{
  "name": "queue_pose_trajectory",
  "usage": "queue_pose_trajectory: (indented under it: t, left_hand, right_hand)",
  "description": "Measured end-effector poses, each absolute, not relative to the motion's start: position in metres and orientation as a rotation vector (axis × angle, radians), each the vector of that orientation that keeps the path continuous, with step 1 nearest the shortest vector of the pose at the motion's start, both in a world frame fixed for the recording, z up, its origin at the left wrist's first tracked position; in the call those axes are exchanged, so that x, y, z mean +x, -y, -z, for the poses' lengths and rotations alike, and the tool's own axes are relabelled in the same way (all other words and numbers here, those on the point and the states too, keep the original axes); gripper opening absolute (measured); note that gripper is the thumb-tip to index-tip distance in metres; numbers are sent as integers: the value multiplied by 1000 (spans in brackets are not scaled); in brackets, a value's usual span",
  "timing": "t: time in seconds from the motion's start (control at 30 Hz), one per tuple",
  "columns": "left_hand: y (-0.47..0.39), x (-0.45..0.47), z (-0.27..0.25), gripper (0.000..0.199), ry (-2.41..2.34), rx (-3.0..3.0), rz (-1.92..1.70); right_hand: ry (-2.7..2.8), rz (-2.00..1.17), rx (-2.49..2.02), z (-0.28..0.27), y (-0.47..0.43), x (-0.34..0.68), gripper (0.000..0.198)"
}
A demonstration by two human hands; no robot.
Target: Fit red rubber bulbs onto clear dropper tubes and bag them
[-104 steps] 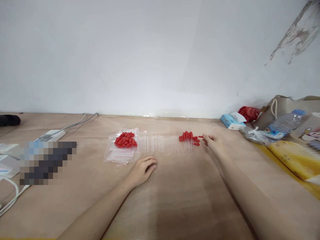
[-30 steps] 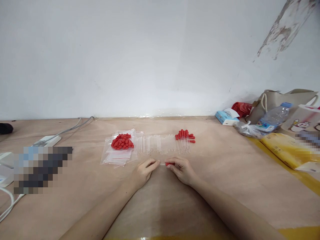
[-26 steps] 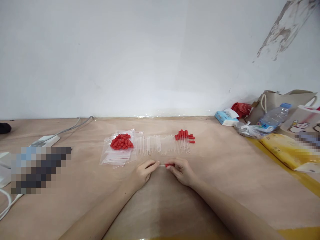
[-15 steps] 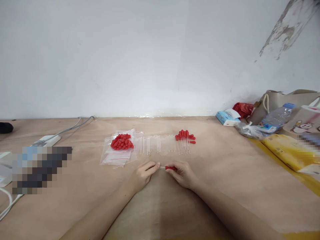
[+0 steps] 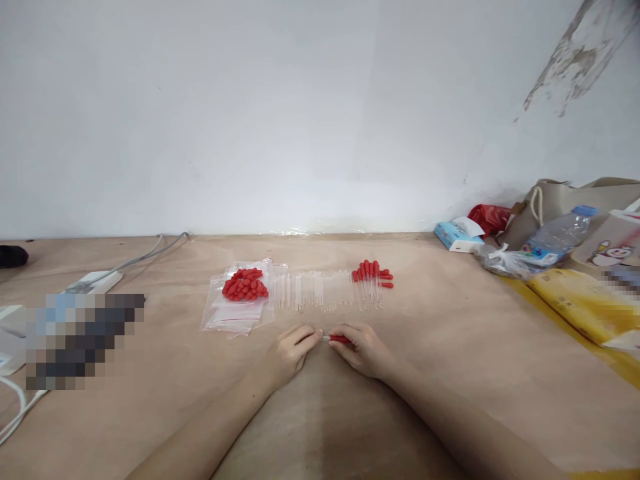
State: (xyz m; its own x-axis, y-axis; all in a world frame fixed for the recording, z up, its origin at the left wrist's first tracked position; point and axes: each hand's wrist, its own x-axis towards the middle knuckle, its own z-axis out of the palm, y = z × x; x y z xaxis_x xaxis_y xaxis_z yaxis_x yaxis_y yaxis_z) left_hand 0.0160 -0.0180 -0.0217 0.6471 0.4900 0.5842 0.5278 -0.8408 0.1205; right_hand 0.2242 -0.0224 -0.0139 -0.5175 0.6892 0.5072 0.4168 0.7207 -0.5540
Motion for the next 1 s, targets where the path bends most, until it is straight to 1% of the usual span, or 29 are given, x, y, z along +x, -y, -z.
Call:
queue_pose_trajectory:
  t: [0.13, 0.27, 0.37, 0.5, 0.53, 0.63, 0.7, 0.8, 0.87, 1.0]
  left_hand:
    - [17, 17, 24, 29, 883, -2792, 951]
    - [17, 21, 24, 29, 952, -2817, 1005]
    - [19, 24, 19, 32, 1022, -2851, 1034]
    - [21, 19, 8, 44, 1127, -2875, 982]
    - [20, 17, 6, 44, 1187, -2860, 988]
    - [17, 10, 4, 32, 1307, -2848, 1015]
    - [15, 9, 6, 25, 1313, -2882, 1006]
    - [14, 10, 7, 23, 1312, -2932, 963]
    - [14, 11, 7, 23, 1321, -2946, 942]
    - [13, 11, 6, 23, 1326, -2948, 935]
  right_hand:
    - [2184, -507, -829, 13, 21, 224, 16]
    - [2086, -617, -818, 11, 18, 224, 18]
    - [1881, -743, -861, 10, 15, 223, 19]
    - [1490, -944, -905, 3, 4, 233, 25]
    - [1409, -969, -908, -1, -2, 241, 26]
    - [1304, -912, -990, -24, -25, 275, 30]
    - [1330, -824, -1098, -40, -45, 301, 37]
    - [1502, -623, -1284, -55, -75, 329, 39]
    - [1568, -499, -1453, -53, -94, 334, 37]
    - [1606, -430, -1591, -31, -119, 324, 23]
